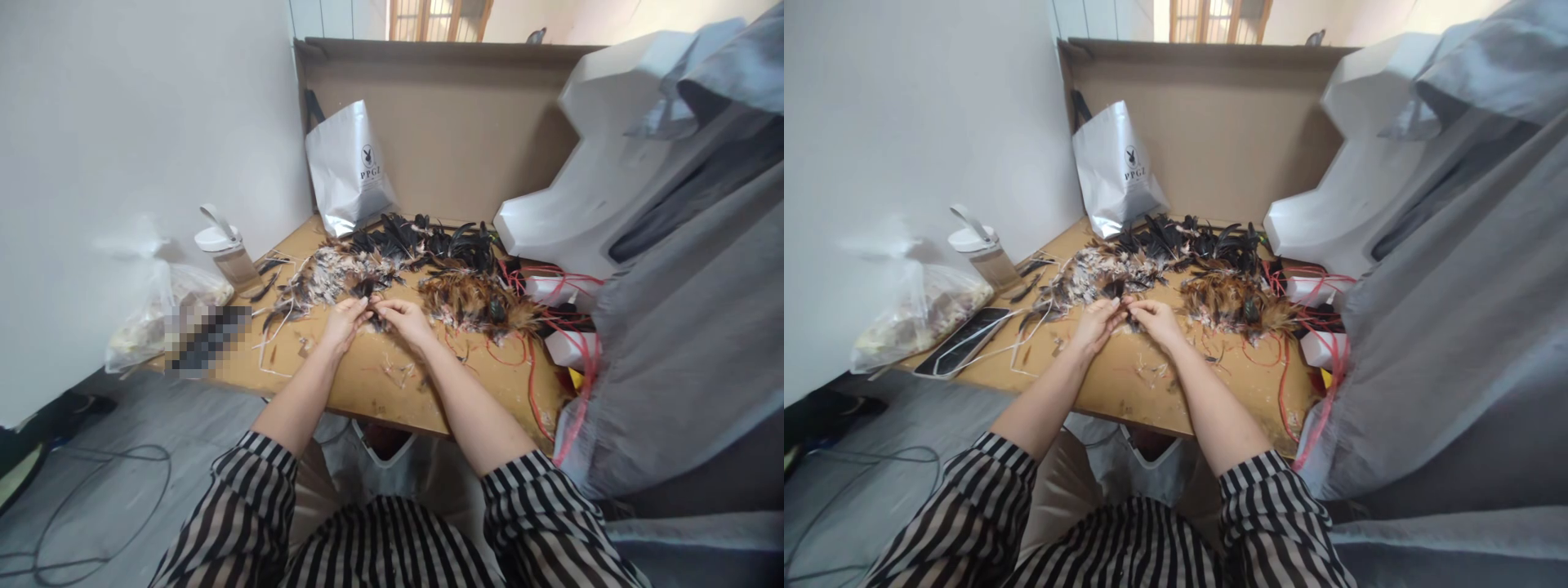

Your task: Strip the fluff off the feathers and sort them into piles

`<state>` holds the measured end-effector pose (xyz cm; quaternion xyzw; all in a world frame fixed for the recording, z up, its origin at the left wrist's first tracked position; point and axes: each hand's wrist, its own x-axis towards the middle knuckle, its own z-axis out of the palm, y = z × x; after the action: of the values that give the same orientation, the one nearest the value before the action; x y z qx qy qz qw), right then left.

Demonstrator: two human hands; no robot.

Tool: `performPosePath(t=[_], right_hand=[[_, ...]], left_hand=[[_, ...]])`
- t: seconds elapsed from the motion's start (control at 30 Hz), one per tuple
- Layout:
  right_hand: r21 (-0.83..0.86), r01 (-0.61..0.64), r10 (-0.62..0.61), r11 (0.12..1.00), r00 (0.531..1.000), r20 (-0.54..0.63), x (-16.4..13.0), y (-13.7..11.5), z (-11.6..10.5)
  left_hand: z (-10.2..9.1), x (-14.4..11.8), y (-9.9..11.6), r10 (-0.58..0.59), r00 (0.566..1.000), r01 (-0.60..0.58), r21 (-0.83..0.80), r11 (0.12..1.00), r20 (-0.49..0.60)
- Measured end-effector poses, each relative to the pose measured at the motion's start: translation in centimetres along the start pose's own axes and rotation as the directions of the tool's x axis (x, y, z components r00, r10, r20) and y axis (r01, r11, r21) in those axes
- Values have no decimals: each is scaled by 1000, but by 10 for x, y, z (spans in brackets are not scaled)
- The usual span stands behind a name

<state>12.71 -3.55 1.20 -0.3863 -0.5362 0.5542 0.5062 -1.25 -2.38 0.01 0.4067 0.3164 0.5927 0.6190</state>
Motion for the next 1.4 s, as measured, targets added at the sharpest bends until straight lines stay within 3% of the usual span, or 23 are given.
performPosePath(t=[0.17, 0.3, 0.47, 0.57, 0.7, 0.9, 1.03, 1.17, 1.3, 1.4], right_hand=[[234, -239, 186, 942, 955, 230, -2, 1, 4], [365, -325, 190, 872, 914, 359, -3, 1, 3], [425, -350, 153, 835, 889, 431, -2, 0, -2], [420, -344, 136, 840, 882, 450, -3, -1, -5], [393, -335, 135, 856, 880, 455, -4, -3, -5], [361, -225, 123, 905, 951, 283, -1, 1, -9], [309, -176, 108, 935, 969, 224, 1, 4, -9], [152, -135, 111, 979, 981, 160, -1, 5, -5], [-137, -60, 79, 989, 987, 141, -5, 5, 1], [-359, 36, 35, 933, 981, 190, -8, 5, 7]], left_hand=[[3, -2, 1, -18, 999, 17, 30, 999, 43], [2, -1, -2, 13, 1000, -15, 98, 995, 23], [-1, 3, -7, 113, 994, -111, 202, 973, 3], [-1, 4, -8, 76, 997, -76, 190, 979, 9], [-3, 3, -3, 33, 999, -33, -14, 999, -2], [-19, 9, 30, 74, 987, -114, -303, 946, -142], [-35, 8, 64, 142, 979, -184, -332, 925, -147], [-61, -7, 84, 142, 959, -230, -376, 898, -246], [-87, -27, 77, 103, 950, -232, -442, 867, -295], [-98, -35, 64, 65, 949, -214, -480, 851, -307]])
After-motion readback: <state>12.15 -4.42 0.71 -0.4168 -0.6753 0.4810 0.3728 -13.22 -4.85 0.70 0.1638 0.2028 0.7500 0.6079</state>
